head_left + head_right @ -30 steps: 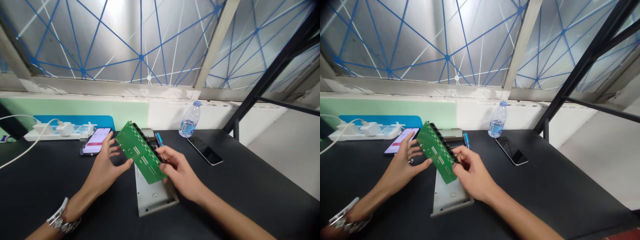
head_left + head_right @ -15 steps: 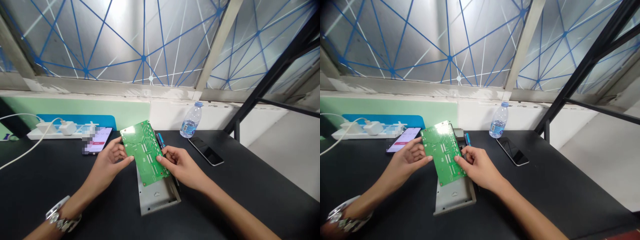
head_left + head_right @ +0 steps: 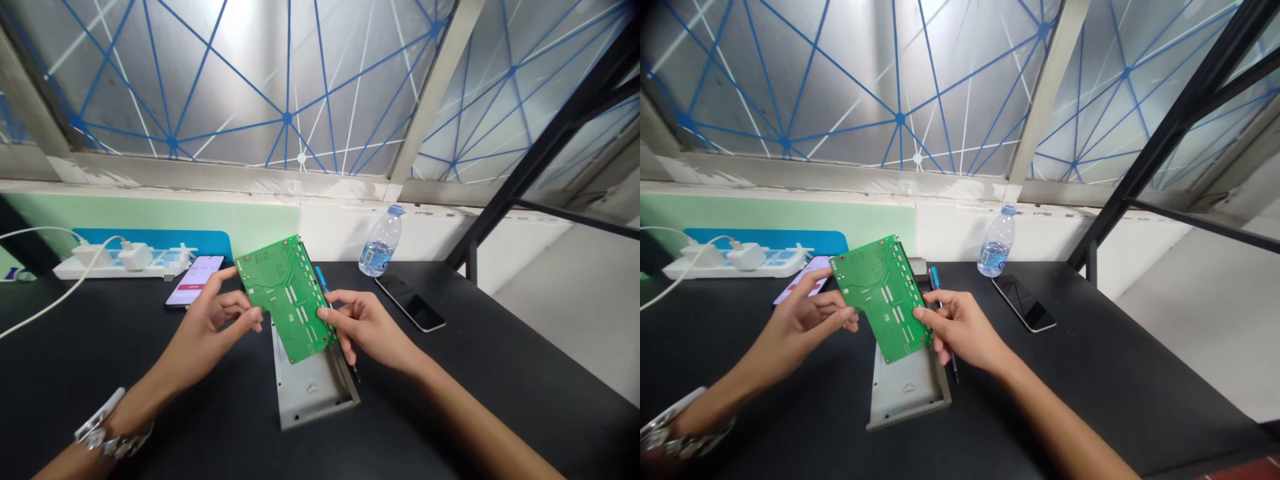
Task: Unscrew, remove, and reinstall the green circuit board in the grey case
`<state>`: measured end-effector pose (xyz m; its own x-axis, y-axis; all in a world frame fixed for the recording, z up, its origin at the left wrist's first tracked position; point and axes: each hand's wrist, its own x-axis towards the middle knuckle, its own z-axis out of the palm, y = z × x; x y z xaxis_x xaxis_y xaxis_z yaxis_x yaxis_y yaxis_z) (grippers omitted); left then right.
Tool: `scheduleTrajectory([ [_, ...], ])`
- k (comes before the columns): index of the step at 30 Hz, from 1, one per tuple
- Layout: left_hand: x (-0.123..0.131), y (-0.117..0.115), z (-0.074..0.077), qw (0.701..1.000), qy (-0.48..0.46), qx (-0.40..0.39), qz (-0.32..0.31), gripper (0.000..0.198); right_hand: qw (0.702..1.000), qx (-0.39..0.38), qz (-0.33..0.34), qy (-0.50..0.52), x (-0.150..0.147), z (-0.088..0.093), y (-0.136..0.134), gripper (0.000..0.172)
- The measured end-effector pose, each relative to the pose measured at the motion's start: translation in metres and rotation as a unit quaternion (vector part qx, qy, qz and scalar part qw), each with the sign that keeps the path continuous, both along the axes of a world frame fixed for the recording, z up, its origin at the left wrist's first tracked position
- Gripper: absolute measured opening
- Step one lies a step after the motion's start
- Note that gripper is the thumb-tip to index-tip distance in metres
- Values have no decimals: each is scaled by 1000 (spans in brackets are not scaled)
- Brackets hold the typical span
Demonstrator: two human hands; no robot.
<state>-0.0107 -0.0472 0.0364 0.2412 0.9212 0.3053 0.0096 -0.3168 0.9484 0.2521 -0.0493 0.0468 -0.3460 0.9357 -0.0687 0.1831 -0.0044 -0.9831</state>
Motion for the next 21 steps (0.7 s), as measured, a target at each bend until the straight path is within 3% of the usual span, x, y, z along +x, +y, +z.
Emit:
scheduleTrajectory([
  [4,-5,2,1,998,-36,-47,-3,54,999,-6,-13,46,-2,-1,1,41],
  [12,-4,1,-1,979,-104,-173,-13,45,993,51,-23,104,-3,-8,5,37],
  [21,-1,2,-5,984,-9,-177,-34,40,993,65,-17,93,-6,0,-4,73],
])
